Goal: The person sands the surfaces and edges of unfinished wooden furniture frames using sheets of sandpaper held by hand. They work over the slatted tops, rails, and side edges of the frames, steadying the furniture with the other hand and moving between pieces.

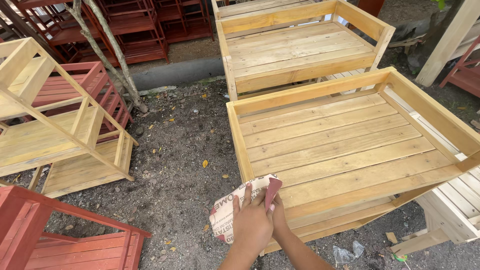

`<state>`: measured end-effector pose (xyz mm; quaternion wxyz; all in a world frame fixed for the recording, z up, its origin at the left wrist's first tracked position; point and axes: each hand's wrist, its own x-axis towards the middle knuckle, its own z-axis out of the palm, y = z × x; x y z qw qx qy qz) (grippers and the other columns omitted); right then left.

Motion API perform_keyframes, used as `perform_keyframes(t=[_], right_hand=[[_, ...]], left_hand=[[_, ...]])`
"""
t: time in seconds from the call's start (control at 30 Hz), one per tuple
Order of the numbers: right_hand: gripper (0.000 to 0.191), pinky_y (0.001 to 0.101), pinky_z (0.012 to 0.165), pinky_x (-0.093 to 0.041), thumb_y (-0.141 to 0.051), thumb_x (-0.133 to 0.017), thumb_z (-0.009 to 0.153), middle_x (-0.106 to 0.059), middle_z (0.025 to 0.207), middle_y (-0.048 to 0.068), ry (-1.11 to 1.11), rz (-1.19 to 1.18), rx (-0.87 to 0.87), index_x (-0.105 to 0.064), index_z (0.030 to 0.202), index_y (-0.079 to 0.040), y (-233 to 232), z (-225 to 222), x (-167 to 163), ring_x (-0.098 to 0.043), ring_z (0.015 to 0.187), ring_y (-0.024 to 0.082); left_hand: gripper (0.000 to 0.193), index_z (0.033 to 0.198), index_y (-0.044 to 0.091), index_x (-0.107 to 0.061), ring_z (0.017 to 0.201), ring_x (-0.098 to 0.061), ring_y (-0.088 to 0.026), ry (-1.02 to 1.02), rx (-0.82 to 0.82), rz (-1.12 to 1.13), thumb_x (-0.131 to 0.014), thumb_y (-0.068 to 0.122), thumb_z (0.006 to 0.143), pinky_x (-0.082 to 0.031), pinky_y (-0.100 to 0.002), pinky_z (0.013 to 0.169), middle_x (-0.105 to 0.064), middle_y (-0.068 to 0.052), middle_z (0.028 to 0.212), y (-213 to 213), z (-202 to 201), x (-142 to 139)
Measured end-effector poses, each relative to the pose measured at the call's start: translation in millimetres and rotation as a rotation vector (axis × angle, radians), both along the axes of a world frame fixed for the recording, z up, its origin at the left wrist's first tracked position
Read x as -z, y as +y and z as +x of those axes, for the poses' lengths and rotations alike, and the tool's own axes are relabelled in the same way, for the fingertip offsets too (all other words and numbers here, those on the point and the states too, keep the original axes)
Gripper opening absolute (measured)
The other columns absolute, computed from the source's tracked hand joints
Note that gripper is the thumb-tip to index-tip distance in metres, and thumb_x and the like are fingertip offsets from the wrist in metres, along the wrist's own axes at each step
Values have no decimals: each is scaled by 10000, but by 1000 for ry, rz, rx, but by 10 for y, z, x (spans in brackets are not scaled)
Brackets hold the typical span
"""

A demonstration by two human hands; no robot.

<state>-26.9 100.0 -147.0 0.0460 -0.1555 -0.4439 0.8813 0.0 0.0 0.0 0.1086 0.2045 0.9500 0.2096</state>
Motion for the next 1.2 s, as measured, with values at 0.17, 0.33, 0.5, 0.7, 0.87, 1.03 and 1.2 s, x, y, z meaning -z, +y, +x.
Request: perform_keyframes(t=[0.17,0.33,0.5,0.7,0.87,1.03,1.2], right_hand=[[367,316,750,-577,-249,-451,1045,-701,1082,120,-28,117,-133,-541,1322,-25,53,-10,-156,-689,903,190],[348,282,836,-505,-206,-471,1082,-691,1161,90,63,299,-184,-575,1342,1,158,-1,64,-628,1022,145],[363,361,922,-578,-207,-500,1014,-659,1225,51,216,516,-380,-488,1337,-45,315,-112,192,-657,1122,175],[384,476,799,-562,-253,-414,1048,-665,1180,157,-225,-83,-485,-512,1339,-23,406,-259,113,-659,1001,291],[426,416,958,-566,-269,-354,1060,-640,1327,143,-183,-288,-530,-487,1404,-54,498,-247,0,-651,1164,261],[488,426,978,-559,-366,-312,1063,-621,1330,157,-328,-361,-578,-477,1404,-59,589,-260,-128,-648,1165,265],[384,410,1023,-557,-180,-401,1075,-649,1341,164,-39,-339,-624,-493,1383,31,608,-280,-72,-650,1195,255]], left_hand=[[446,1444,174,-549,1540,-238,-318,258,-156,83,-485,302,1021,-131,-631,1205,-518,20,1520,258,-871,113],[445,1424,125,-562,1537,-194,-329,287,-214,-61,-475,251,1005,-88,-633,1204,-470,30,1561,491,-1115,142],[470,1393,107,-607,1533,-141,-311,143,-170,-29,-525,253,954,-23,-640,1199,-446,-2,1557,415,-89,274],[443,1326,79,-662,1561,-163,-298,267,-275,-224,-550,164,906,-67,-632,1217,-488,-5,1541,696,-938,245],[454,1344,109,-658,1563,-157,-297,262,-243,-331,-551,198,912,-57,-645,1206,-491,16,1544,685,-736,322],[500,1400,185,-628,1526,-151,-304,134,-295,-68,-532,206,909,-41,-679,1186,-525,20,1477,631,-40,363],[408,1329,83,-652,1569,-188,-304,280,-338,-296,-529,153,946,-88,-674,1204,-525,-3,1514,896,-1055,211]])
